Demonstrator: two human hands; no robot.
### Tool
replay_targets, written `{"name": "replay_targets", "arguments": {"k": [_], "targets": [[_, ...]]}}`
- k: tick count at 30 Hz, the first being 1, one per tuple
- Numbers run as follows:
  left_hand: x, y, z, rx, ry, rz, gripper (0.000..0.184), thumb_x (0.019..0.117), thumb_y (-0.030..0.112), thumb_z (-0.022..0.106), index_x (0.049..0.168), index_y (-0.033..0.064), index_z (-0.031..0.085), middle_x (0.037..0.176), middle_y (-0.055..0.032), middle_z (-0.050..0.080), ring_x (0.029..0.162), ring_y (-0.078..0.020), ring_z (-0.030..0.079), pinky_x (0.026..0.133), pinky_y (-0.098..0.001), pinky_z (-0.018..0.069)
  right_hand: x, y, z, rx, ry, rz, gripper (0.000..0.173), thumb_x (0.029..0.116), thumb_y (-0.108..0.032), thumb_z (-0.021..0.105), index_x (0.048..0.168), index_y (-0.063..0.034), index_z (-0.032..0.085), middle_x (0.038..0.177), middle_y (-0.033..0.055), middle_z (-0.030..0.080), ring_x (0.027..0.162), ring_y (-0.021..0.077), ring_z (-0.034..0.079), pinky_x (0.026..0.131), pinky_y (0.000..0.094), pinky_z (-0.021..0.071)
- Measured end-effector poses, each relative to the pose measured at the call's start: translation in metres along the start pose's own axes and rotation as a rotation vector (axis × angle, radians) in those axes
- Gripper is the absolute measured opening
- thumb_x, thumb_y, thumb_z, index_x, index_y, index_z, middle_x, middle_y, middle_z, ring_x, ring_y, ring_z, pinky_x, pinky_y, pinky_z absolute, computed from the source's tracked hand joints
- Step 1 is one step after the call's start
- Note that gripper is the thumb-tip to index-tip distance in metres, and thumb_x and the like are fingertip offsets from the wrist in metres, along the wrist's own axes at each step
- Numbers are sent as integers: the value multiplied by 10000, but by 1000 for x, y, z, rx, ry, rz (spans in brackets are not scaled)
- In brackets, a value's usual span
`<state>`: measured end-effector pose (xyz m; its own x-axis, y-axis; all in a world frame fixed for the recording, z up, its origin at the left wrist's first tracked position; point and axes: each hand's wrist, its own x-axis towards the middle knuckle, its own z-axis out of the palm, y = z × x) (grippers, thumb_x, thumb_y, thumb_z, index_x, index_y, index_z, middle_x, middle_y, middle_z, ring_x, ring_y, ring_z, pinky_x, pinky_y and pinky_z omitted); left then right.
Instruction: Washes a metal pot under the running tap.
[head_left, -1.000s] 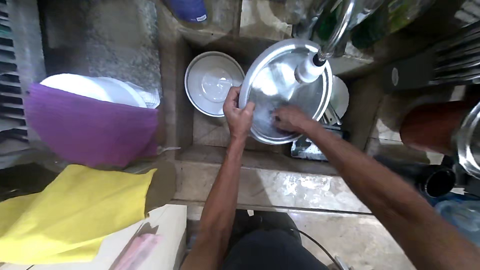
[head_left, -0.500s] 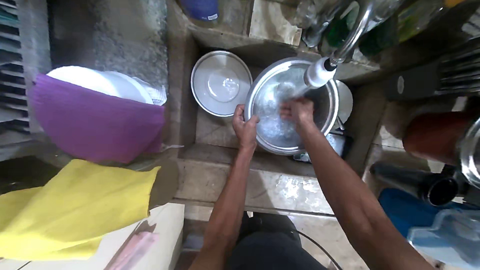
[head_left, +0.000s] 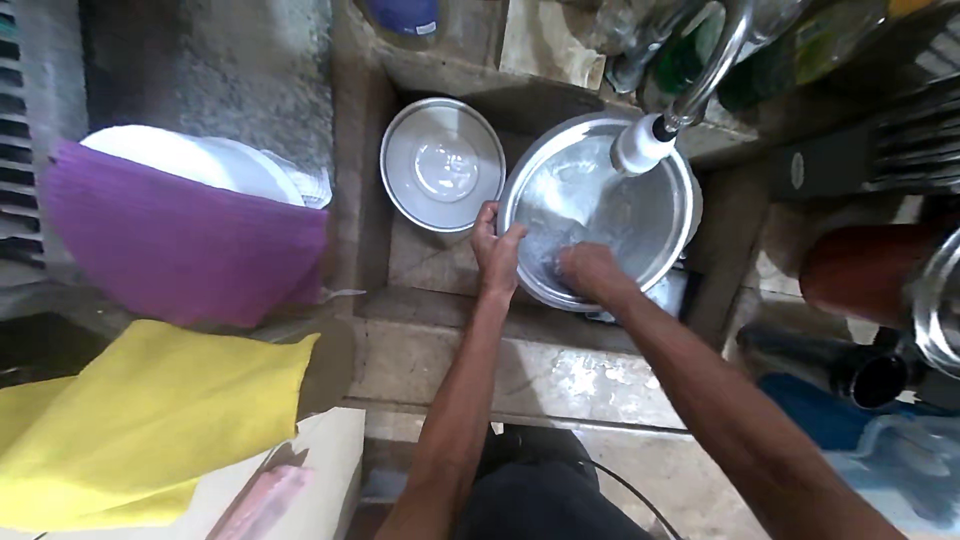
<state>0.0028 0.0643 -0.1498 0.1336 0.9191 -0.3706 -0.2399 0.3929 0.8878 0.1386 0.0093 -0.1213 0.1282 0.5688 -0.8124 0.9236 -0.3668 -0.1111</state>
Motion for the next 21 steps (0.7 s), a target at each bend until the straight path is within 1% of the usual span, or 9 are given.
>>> {"name": "replay_targets", "arguments": {"k": [2,5,7,9,11,13,15,18,21], "targets": [[-11,-8,0,-50,45,-83,302,773,-97,652,1058,-11,607,955,-134,673,863,-213,675,751,-397,603,31,-18,8,453,107,-54,334,1001,-202,591,1241,26,636,1142,262,674,1078,420,662,919,629,524],[-30,-15,2,-111,139,-229,274,869,-48,679,1126,-9,593,1013,-167,678,895,-264,696,782,-459,621,71,-23,3,1203,609,173,394,1014,-216,555,1254,95,592,1099,265,671,993,359,681,887,536,566],[-35,-13,3,-83,166,-246,208,915,17,699,1101,-3,607,981,-156,686,866,-249,701,774,-442,626,77,-20,-4,1503,907,297,558,1004,-160,603,1451,90,383,1265,264,594,1107,317,650,939,452,578],[-34,-11,10,-57,158,-217,198,916,38,712,1087,-13,626,949,-150,692,843,-233,703,764,-420,628,78,-20,-4,1609,1059,244,619,972,-84,616,1496,40,309,1311,231,559,1139,269,622,949,395,562],[-30,-10,13,-30,148,-163,184,904,34,717,1056,-12,626,911,-132,688,819,-212,696,750,-398,622,67,-31,7,1518,798,115,549,1015,-233,609,1466,15,416,1273,208,616,1094,243,661,937,412,582],[-22,-8,10,-8,138,-100,182,897,20,722,1041,-15,616,907,-129,681,819,-210,688,751,-398,615,45,-23,15,1140,287,-95,411,1059,-291,524,1344,5,536,1139,175,657,966,228,669,867,436,578],[-13,-1,0,42,116,-51,179,889,8,721,1031,-11,615,922,-127,684,835,-213,691,768,-409,616,34,1,9,624,-80,-183,326,1023,-277,598,1185,-3,671,1073,212,689,981,345,671,889,588,528],[-10,5,-8,108,106,1,182,863,-11,732,1008,-4,623,898,-114,688,814,-200,693,743,-397,616,36,33,-11,265,-18,45,402,1007,-298,616,1179,59,682,1219,326,646,1184,512,602,986,722,449],[-17,7,-8,136,109,-29,179,872,12,739,1012,2,628,897,-115,689,813,-205,694,745,-404,616,54,15,-23,699,418,119,444,1037,-287,575,1330,45,603,1287,256,643,1196,355,637,1039,522,504]]}}
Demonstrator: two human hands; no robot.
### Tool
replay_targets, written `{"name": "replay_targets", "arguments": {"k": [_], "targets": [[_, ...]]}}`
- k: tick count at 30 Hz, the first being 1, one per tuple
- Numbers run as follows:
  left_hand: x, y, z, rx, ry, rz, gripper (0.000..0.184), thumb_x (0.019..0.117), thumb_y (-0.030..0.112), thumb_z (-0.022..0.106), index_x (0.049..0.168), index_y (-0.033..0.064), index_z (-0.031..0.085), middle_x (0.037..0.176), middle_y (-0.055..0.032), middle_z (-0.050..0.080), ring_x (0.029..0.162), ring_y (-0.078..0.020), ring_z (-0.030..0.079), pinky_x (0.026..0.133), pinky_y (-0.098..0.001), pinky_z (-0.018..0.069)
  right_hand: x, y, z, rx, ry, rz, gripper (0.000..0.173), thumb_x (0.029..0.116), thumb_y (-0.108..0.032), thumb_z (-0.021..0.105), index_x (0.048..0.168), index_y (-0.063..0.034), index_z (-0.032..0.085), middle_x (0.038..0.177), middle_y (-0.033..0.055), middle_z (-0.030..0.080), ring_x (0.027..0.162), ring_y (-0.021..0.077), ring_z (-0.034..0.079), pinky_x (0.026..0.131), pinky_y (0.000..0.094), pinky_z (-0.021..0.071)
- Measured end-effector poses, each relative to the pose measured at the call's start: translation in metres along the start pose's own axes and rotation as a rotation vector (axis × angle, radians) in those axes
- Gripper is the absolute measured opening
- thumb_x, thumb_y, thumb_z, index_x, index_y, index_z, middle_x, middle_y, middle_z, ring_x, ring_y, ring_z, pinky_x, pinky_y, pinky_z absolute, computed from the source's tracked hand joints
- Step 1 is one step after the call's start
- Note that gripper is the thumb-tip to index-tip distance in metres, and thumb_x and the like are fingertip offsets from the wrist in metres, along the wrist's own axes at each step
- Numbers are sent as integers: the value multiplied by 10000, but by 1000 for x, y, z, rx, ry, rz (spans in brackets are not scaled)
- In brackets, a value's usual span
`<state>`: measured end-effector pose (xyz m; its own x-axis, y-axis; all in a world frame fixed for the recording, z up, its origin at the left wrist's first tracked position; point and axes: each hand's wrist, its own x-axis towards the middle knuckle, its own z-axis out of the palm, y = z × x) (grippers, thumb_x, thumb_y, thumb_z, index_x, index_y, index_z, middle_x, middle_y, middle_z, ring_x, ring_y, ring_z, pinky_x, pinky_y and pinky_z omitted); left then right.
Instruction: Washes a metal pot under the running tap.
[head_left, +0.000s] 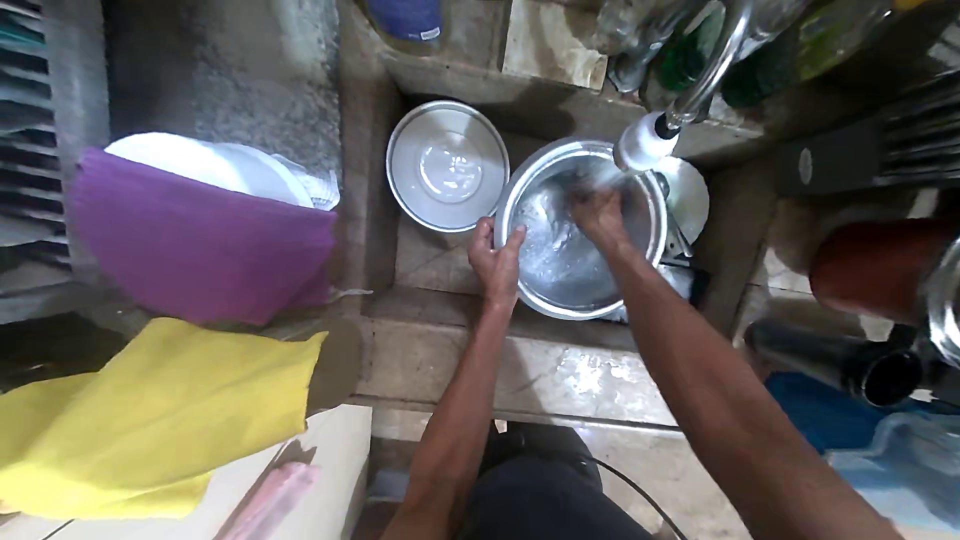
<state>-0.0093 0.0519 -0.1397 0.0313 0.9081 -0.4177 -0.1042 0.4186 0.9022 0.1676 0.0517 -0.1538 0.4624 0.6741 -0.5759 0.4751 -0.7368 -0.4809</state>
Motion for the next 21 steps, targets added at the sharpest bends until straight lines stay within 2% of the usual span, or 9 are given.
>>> {"name": "replay_targets", "arguments": {"k": [3,5,7,10,12,14,16,19,21], "targets": [[-3,-2,8,34,-6,0,175,868,31,747,1011,-1,652,890,-117,695,805,-207,694,744,-406,615,-13,-7,40,494,-213,-18,308,1054,-252,552,1194,2,656,970,142,710,787,211,696,721,412,612],[-2,-1,5,50,5,-4,187,876,40,752,1027,0,649,893,-118,699,806,-203,696,747,-400,613,-30,9,34,325,-421,194,333,1037,-271,580,1194,8,670,965,150,737,777,235,719,736,432,613],[1,2,2,48,19,5,185,871,32,750,1022,2,649,889,-116,699,801,-200,699,737,-396,616,-25,22,14,161,-264,327,353,1000,-315,597,1175,-18,675,950,131,749,782,239,742,747,446,627],[-5,4,9,34,4,-2,176,867,17,750,1006,-2,644,880,-119,695,792,-204,696,727,-396,617,-6,6,9,357,125,141,345,1006,-229,604,1214,45,643,1061,208,708,891,297,727,831,498,612],[-7,3,16,44,-5,5,184,857,26,755,1000,-4,643,878,-116,694,795,-199,691,736,-392,612,-6,-9,30,557,40,-89,357,1041,-207,553,1296,42,575,1084,194,690,917,251,722,845,442,627],[-3,4,16,68,-12,20,186,863,45,758,1004,-2,646,887,-109,689,811,-189,684,752,-385,604,-20,0,37,340,-245,-239,300,1024,-193,577,1212,30,646,1016,170,709,888,244,708,858,472,597],[2,7,11,85,-21,32,182,871,55,759,1002,7,644,892,-108,695,815,-190,691,749,-384,607,-29,13,21,-124,-478,-166,268,976,-244,661,1078,-6,731,951,188,730,862,330,717,832,574,578],[0,4,9,76,-36,-10,191,866,46,763,1007,4,642,886,-126,703,795,-216,706,727,-414,620,-32,7,-13,-693,-436,85,465,898,-362,761,1152,20,683,1199,300,653,1141,502,617,888,733,465],[3,5,8,103,-54,-63,195,862,56,767,1010,14,647,892,-127,698,803,-222,701,729,-423,616,-26,-1,-18,-738,-288,-82,448,875,-259,773,1219,6,666,1283,306,609,1169,522,593,874,732,482]]}}
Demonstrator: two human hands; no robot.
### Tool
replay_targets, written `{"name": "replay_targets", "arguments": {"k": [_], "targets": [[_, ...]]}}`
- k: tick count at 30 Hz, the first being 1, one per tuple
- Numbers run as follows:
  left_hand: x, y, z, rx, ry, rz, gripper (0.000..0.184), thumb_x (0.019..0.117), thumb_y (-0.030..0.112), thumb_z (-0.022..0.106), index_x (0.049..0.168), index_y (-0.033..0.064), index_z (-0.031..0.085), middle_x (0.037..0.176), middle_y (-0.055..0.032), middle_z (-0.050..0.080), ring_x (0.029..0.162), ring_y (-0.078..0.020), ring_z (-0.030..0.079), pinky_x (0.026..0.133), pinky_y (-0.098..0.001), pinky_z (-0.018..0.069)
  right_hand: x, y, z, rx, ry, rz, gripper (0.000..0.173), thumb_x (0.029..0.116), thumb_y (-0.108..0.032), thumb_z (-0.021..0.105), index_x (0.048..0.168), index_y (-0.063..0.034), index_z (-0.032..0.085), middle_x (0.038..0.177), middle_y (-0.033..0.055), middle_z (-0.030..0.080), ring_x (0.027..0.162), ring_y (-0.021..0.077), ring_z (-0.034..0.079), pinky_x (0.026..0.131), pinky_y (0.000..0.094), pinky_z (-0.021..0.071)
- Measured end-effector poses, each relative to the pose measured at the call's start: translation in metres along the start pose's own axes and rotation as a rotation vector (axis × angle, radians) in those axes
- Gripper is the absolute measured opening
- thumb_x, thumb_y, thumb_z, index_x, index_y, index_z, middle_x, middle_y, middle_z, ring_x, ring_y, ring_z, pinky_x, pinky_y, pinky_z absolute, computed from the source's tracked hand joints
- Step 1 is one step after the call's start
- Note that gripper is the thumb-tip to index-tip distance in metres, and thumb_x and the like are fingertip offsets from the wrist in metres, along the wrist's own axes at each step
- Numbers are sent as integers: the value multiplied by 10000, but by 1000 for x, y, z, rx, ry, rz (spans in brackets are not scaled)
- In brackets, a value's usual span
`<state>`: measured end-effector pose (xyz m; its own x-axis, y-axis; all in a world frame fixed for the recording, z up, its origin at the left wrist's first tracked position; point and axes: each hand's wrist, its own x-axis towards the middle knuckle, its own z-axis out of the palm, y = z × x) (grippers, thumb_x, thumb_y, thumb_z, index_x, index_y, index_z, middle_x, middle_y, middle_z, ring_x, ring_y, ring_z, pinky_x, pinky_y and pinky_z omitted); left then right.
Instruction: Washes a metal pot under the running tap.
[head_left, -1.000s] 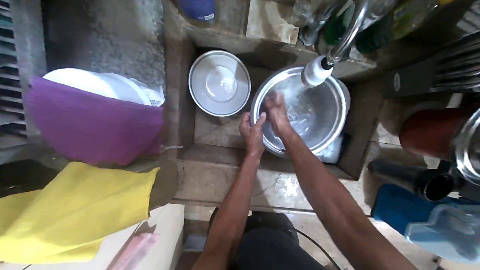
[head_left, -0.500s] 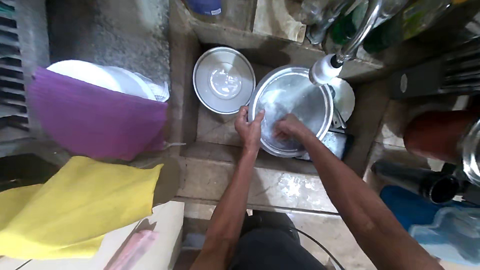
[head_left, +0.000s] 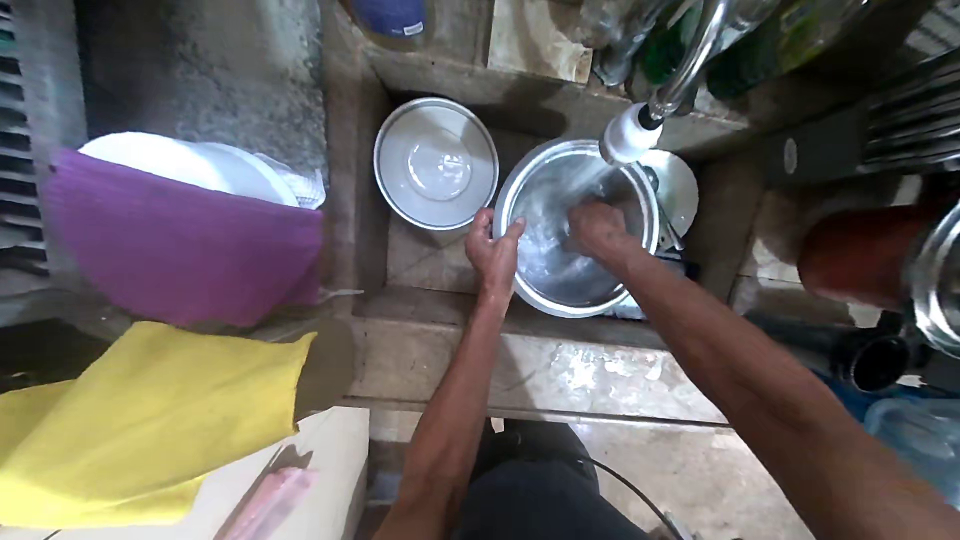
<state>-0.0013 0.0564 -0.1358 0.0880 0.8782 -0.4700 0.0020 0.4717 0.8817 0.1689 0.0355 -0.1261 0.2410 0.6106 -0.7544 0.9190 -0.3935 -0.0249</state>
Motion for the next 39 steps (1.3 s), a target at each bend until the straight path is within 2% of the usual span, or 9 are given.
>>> {"name": "replay_targets", "arguments": {"k": [5,9,12,15,19,23,29,36,39], "targets": [[9,5,-5,81,-80,-101,203,862,103,770,1019,36,659,925,-120,685,839,-218,684,755,-434,600,31,-1,11,-63,357,-814,397,912,-33,614,1304,-72,657,1349,209,616,1286,421,559,1083,600,431],[11,13,-11,54,-70,-87,188,849,56,773,991,30,654,916,-119,693,815,-212,692,737,-414,610,10,18,27,-117,383,-372,284,1015,-72,498,1229,31,654,1317,273,600,1217,468,578,1013,627,452],[7,15,-4,33,-52,-32,193,834,39,770,985,13,653,898,-123,706,792,-210,701,715,-406,613,-29,6,30,-141,31,-37,265,980,-145,597,1074,83,693,1217,314,630,1178,502,586,955,681,457],[4,9,1,29,-18,-11,197,839,61,771,986,12,649,875,-124,707,776,-215,704,705,-413,614,-32,-11,39,57,-231,-149,248,965,-222,655,1074,-11,729,1118,247,698,1094,445,656,897,673,507],[4,-4,8,-31,17,-30,187,847,47,762,986,6,644,881,-124,686,795,-205,683,722,-402,602,-11,-26,54,761,-78,-343,336,1029,-194,576,1314,-25,632,1180,192,694,1088,310,676,990,542,521],[7,-6,1,-77,-14,-61,193,858,41,763,997,16,631,878,-122,691,784,-214,697,712,-406,617,-23,8,38,112,-251,-123,304,981,-329,642,1065,-55,746,1099,224,711,1080,434,665,883,689,501],[4,-3,-1,-82,-32,-46,180,865,41,757,996,3,640,891,-128,688,798,-211,691,734,-405,613,-6,-22,56,375,-112,-276,292,1001,-264,597,1013,-12,744,1015,218,717,1011,398,685,892,647,521],[-22,-7,0,-94,19,-153,227,859,15,750,1058,-12,644,922,-152,701,821,-233,700,741,-426,615,24,-32,33,1268,572,333,391,969,-240,634,1228,51,614,1102,233,673,1022,354,670,892,545,555],[-17,-10,6,-34,18,-84,217,841,40,757,1026,-1,652,916,-137,691,840,-219,682,755,-415,596,17,-44,48,1259,432,-44,453,995,-173,599,1390,20,489,1256,206,627,1150,274,634,1000,453,536]]}}
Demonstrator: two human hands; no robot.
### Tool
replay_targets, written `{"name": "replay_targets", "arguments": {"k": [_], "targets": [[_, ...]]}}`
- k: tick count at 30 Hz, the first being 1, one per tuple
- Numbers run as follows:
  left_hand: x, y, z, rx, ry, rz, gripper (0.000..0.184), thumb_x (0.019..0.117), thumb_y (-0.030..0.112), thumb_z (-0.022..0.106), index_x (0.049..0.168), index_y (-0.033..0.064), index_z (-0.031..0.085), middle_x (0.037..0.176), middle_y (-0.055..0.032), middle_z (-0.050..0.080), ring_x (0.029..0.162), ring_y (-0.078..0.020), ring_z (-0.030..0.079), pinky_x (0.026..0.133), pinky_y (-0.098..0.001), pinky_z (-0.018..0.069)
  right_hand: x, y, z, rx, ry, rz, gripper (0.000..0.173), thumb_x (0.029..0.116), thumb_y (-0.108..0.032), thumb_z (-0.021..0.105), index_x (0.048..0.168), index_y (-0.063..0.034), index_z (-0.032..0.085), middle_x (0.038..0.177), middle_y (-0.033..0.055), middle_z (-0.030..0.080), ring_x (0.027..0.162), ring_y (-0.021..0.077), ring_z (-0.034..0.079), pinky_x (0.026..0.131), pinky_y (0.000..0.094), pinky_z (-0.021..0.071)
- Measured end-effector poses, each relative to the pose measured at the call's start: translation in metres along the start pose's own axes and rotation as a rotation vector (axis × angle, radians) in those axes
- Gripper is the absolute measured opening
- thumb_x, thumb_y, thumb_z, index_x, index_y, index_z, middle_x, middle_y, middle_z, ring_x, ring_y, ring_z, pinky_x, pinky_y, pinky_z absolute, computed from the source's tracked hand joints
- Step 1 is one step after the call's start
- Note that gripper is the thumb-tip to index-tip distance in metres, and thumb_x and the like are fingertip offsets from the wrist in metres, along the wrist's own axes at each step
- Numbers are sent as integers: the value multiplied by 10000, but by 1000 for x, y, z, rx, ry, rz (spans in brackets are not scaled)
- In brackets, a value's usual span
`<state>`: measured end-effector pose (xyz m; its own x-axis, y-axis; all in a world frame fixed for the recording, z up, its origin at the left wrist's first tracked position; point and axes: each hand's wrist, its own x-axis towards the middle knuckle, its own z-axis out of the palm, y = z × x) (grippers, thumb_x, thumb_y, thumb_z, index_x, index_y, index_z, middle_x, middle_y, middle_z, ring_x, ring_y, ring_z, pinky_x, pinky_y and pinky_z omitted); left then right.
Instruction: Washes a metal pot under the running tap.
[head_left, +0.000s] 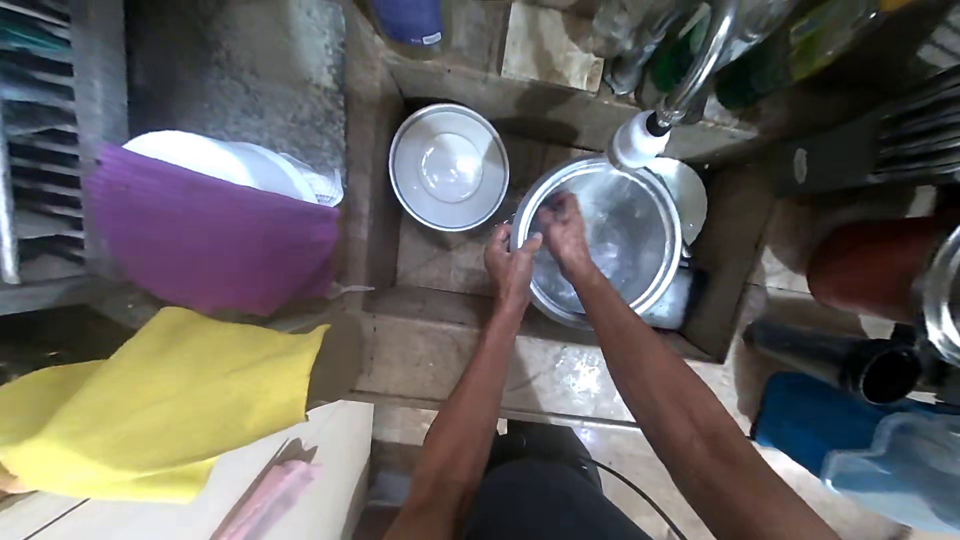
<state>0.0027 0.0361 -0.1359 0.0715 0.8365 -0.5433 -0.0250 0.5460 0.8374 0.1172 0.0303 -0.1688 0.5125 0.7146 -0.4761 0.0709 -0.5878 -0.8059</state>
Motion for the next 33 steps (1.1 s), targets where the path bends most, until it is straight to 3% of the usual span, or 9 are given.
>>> {"name": "replay_targets", "arguments": {"k": [5,10,14,17,20,23,26,29,33], "targets": [[11,9,-8,87,1,88,205,840,54,762,1014,11,663,916,-132,702,835,-218,694,757,-432,604,-14,4,-47,-788,-785,46,317,1010,-248,623,1227,-32,707,1142,225,706,1077,397,672,953,641,502],[6,13,-7,131,21,75,203,837,60,782,998,20,664,895,-129,708,800,-221,703,732,-436,609,15,-21,-51,-940,-145,62,467,1000,-304,613,1314,43,607,1309,324,604,1215,507,594,973,683,480],[9,15,-5,136,39,89,193,831,55,776,983,27,661,880,-116,695,799,-207,682,733,-416,586,-3,1,-17,-494,-523,-405,400,968,-137,644,1335,19,609,1348,243,605,1254,356,601,1097,518,471],[11,17,-13,61,53,60,200,833,16,748,1009,13,653,895,-132,697,805,-218,694,725,-421,605,-14,8,-49,-730,-795,-212,208,981,-187,657,1095,-44,756,1091,163,731,1051,321,690,965,563,525],[4,13,-9,29,65,25,222,830,-2,757,1030,8,660,921,-140,708,816,-226,707,728,-423,616,3,-6,-76,-1042,-493,137,341,992,-238,624,1110,76,687,1174,336,647,1135,516,620,925,711,483],[0,8,-4,11,59,-13,246,826,-11,751,1053,-6,659,939,-158,704,823,-241,707,734,-445,621,16,-17,-48,-929,-249,-74,463,968,-251,662,1316,49,608,1371,313,565,1273,488,558,1008,663,476],[2,9,-3,46,37,-3,228,828,10,759,1031,-2,655,906,-140,695,809,-222,689,725,-424,602,0,3,-22,-617,-540,-424,413,934,-157,688,1308,11,636,1385,241,582,1296,389,563,1101,561,453],[4,9,-11,20,23,10,221,834,-7,745,1031,2,644,922,-139,697,822,-227,698,731,-422,615,-9,14,-48,-770,-806,-308,211,987,-187,650,1104,-46,753,1105,170,726,1072,349,684,973,589,519],[0,5,-14,65,26,14,233,818,-4,759,1028,4,657,959,-147,701,850,-243,705,746,-444,621,12,4,-73,-972,-315,5,431,976,-305,631,1277,4,640,1291,289,622,1186,492,610,941,703,491]]}}
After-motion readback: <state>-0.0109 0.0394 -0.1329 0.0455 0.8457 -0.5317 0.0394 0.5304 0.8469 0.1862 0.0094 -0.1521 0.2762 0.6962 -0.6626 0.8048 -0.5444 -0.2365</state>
